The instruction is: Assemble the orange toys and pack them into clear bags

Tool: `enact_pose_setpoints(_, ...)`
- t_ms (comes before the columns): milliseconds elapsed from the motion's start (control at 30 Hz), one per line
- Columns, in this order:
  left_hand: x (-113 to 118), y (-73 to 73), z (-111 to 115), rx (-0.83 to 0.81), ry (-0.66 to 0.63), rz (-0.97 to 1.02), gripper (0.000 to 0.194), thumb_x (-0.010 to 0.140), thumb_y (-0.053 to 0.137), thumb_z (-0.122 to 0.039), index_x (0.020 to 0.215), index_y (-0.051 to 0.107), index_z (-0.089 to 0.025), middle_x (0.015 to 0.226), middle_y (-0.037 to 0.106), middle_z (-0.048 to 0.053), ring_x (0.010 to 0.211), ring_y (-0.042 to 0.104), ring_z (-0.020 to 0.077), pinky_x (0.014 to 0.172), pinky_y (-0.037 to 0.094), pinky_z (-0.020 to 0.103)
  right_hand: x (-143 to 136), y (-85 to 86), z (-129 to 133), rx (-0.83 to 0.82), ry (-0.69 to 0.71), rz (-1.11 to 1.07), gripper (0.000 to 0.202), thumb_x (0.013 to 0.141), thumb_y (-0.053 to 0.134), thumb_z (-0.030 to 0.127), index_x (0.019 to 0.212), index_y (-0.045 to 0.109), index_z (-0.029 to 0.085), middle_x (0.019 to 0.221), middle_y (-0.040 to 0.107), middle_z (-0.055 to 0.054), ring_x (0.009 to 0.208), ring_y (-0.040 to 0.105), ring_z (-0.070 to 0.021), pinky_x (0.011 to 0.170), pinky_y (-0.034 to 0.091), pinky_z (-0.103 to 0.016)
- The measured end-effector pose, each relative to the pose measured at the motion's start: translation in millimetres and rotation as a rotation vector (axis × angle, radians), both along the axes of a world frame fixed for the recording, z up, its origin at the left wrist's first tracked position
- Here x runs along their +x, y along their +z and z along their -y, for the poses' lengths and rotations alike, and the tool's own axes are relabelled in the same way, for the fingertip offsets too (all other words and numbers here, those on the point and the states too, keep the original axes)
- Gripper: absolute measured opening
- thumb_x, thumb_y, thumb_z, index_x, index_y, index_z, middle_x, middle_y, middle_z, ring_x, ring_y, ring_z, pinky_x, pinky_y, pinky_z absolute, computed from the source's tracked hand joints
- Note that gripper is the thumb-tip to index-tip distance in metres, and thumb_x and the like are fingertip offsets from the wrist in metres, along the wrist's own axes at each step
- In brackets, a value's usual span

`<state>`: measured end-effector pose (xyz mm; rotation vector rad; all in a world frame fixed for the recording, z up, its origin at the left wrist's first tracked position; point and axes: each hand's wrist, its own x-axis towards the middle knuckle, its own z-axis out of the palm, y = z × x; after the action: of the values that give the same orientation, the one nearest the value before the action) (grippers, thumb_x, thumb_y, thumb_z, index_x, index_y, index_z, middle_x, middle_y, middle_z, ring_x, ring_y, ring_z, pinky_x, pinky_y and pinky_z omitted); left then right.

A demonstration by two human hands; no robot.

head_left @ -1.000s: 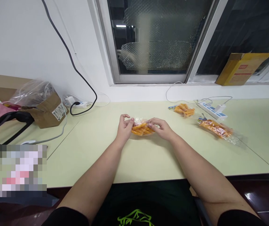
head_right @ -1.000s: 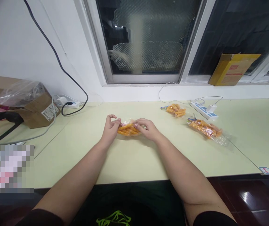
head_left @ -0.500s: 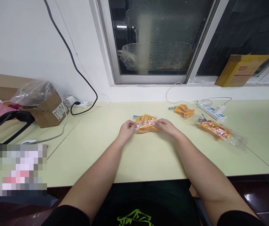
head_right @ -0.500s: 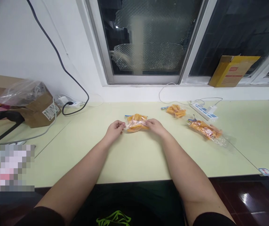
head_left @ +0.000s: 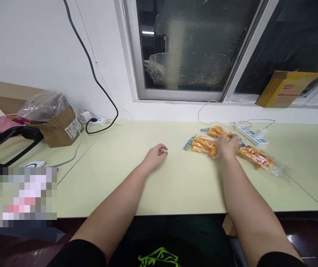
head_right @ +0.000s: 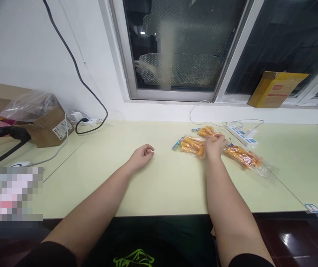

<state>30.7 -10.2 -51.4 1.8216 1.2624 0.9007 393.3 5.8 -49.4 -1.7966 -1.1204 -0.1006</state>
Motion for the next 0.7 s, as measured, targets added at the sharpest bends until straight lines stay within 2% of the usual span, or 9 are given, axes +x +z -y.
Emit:
enact_pose_setpoints(67,1,0.3,3,-0.001,-0.025,-0.004,0.021,0.084,0.059,-0.034,0.1,0.062,-0.022,0.081,0.06,-0.002,0.066,0.053,0.012,0.064,0.044,0.025,0,4.2,3,0.123,-0.153,0.012,0.033,0.083,0.053,0.027,0.113,0.047,0.016,0.124,0.046,-0.021,0.116,0.048,-0.0335,0.099,0.041,-0.052)
enact_pose_setpoints(133,1,0.2,4,-0.006,-0.05,-0.011,0.02,0.084,0.059,-0.034,0.1,0.062,-0.022,0.082,0.06,-0.002,0.066,0.053,0.0119,0.064,0.044,0.025,-10,10.8,5,0.224,-0.115,0.067,0.028,0.083,0.054,0.027,0.109,0.05,0.018,0.119,0.049,-0.017,0.113,0.05,-0.0311,0.1,0.041,-0.051)
enact_pose_setpoints(233,1,-0.1,6,-0.008,-0.089,-0.039,0.019,0.084,0.059,-0.033,0.099,0.062,-0.022,0.081,0.06,-0.002,0.068,0.053,0.0123,0.065,0.044,0.025,-40,17.6,9,0.174,0.262,0.193,0.017,0.088,0.05,0.029,0.101,0.057,0.019,0.103,0.057,-0.011,0.1,0.056,-0.0264,0.095,0.046,-0.044)
enact_pose_setpoints(300,1,-0.2,7,-0.003,-0.12,-0.065,0.019,0.085,0.058,-0.033,0.1,0.063,-0.022,0.081,0.06,-0.002,0.069,0.054,0.0128,0.065,0.043,0.026,-64,16.0,12,0.025,0.506,0.292,0.024,0.089,0.052,0.034,0.106,0.062,0.02,0.113,0.059,-0.012,0.109,0.057,-0.0267,0.1,0.045,-0.042)
enact_pose_setpoints(333,1,-0.3,7,0.001,-0.133,-0.076,0.019,0.085,0.058,-0.033,0.1,0.063,-0.022,0.081,0.06,-0.002,0.069,0.054,0.013,0.065,0.043,0.026,-74,13.5,14,-0.071,0.558,0.334,0.031,0.089,0.055,0.037,0.114,0.063,0.02,0.124,0.057,-0.013,0.118,0.054,-0.0286,0.105,0.042,-0.044)
enact_pose_setpoints(400,1,-0.5,8,0.007,-0.151,-0.092,0.019,0.086,0.057,-0.033,0.1,0.063,-0.022,0.08,0.06,-0.002,0.069,0.054,0.0132,0.064,0.043,0.026,-85,6.8,15,-0.29,0.521,0.368,0.047,0.088,0.058,0.044,0.129,0.06,0.022,0.143,0.049,-0.014,0.133,0.044,-0.0346,0.112,0.034,-0.052)
enact_pose_setpoints(467,1,-1.1,8,0.012,-0.16,-0.101,0.019,0.087,0.057,-0.034,0.101,0.063,-0.022,0.08,0.06,-0.002,0.069,0.053,0.0134,0.064,0.043,0.026,-85,1.4,14,-0.43,0.44,0.367,0.049,0.089,0.056,0.048,0.131,0.061,0.023,0.15,0.044,-0.014,0.138,0.038,-0.0369,0.116,0.025,-0.058)
enact_pose_setpoints(533,0,-2.0,7,0.015,-0.166,-0.11,0.019,0.087,0.057,-0.034,0.101,0.063,-0.023,0.079,0.059,-0.002,0.069,0.053,0.0136,0.064,0.043,0.026,-74,-0.4,11,-0.47,0.368,0.347,0.04,0.09,0.053,0.046,0.12,0.067,0.023,0.145,0.05,-0.012,0.135,0.042,-0.0347,0.117,0.022,-0.057)
enact_pose_setpoints(700,0,-2.6,8,0.012,-0.18,-0.124,0.018,0.086,0.057,-0.034,0.099,0.063,-0.023,0.078,0.059,-0.002,0.068,0.053,0.0135,0.064,0.043,0.026,-45,2.7,4,-0.473,0.097,0.252,0.026,0.084,0.06,0.04,0.093,0.075,0.021,0.123,0.059,-0.013,0.121,0.05,-0.0336,0.112,0.029,-0.053)
